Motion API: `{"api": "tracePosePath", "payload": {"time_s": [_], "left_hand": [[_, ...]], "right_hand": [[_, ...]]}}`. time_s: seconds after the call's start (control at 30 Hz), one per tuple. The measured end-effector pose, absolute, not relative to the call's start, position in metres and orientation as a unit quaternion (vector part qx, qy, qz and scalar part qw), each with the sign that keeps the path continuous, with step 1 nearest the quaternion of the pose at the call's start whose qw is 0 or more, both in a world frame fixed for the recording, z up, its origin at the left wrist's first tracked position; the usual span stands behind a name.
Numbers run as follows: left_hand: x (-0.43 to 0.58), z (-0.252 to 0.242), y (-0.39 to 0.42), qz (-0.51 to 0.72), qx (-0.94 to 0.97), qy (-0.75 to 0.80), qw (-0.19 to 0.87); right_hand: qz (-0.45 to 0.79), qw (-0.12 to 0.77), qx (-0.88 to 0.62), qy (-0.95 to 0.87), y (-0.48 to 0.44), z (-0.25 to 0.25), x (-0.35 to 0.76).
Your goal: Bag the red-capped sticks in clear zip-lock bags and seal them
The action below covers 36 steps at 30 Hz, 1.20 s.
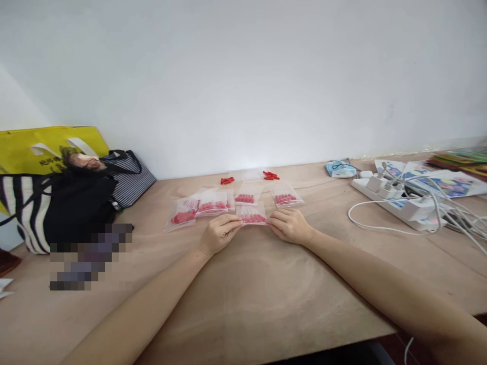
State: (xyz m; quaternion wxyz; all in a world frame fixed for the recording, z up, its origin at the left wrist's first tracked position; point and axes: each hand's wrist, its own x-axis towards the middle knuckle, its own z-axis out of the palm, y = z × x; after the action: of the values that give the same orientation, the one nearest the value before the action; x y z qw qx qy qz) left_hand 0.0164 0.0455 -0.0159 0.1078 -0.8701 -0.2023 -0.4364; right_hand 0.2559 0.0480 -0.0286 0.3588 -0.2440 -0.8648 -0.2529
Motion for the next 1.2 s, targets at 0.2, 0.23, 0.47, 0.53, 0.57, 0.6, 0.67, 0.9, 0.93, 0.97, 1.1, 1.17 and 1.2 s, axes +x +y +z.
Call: {"api": "tracePosePath", "payload": {"time_s": [0.2, 0.23, 0.47, 0.53, 0.57, 0.6, 0.67, 0.9, 0.93, 0.97, 1.1, 1.17, 1.2], "left_hand": [[0.022, -0.018, 0.047, -0.411, -0.881, -0.196, 0.127], [0.024, -0.018, 0.047, -0.405, -0.884, -0.190, 0.133], [0.037, -0.021, 0.049, -0.372, -0.892, -0.170, 0.191], [0.040, -0.021, 0.050, -0.369, -0.891, -0.160, 0.210], [0.040, -0.020, 0.050, -0.367, -0.891, -0.154, 0.218], [0.041, -0.020, 0.050, -0.365, -0.891, -0.149, 0.225], [0.042, -0.019, 0.049, -0.358, -0.892, -0.139, 0.241], [0.043, -0.015, 0.049, -0.335, -0.891, -0.109, 0.285], [0.043, -0.015, 0.049, -0.336, -0.891, -0.106, 0.286], [0.043, -0.015, 0.049, -0.337, -0.891, -0.103, 0.285], [0.042, -0.015, 0.049, -0.332, -0.892, -0.101, 0.291], [0.041, -0.015, 0.048, -0.326, -0.891, -0.104, 0.298], [0.040, -0.014, 0.047, -0.324, -0.890, -0.106, 0.303]], "right_hand": [[-0.255, 0.353, -0.253, -0.864, 0.047, -0.029, 0.249], [-0.255, 0.353, -0.252, -0.864, 0.046, -0.028, 0.248], [-0.238, 0.351, -0.250, -0.870, 0.042, -0.027, 0.235], [-0.234, 0.353, -0.253, -0.870, 0.041, -0.027, 0.234], [-0.233, 0.353, -0.254, -0.870, 0.041, -0.027, 0.233], [-0.233, 0.352, -0.256, -0.870, 0.041, -0.028, 0.233], [-0.234, 0.352, -0.256, -0.869, 0.040, -0.028, 0.232], [-0.253, 0.354, -0.237, -0.869, 0.039, -0.027, 0.230], [-0.256, 0.353, -0.236, -0.868, 0.039, -0.027, 0.230], [-0.259, 0.352, -0.236, -0.868, 0.039, -0.027, 0.230], [-0.264, 0.349, -0.233, -0.868, 0.039, -0.028, 0.231], [-0.263, 0.343, -0.239, -0.870, 0.039, -0.028, 0.234], [-0.261, 0.340, -0.243, -0.870, 0.039, -0.029, 0.235]]}}
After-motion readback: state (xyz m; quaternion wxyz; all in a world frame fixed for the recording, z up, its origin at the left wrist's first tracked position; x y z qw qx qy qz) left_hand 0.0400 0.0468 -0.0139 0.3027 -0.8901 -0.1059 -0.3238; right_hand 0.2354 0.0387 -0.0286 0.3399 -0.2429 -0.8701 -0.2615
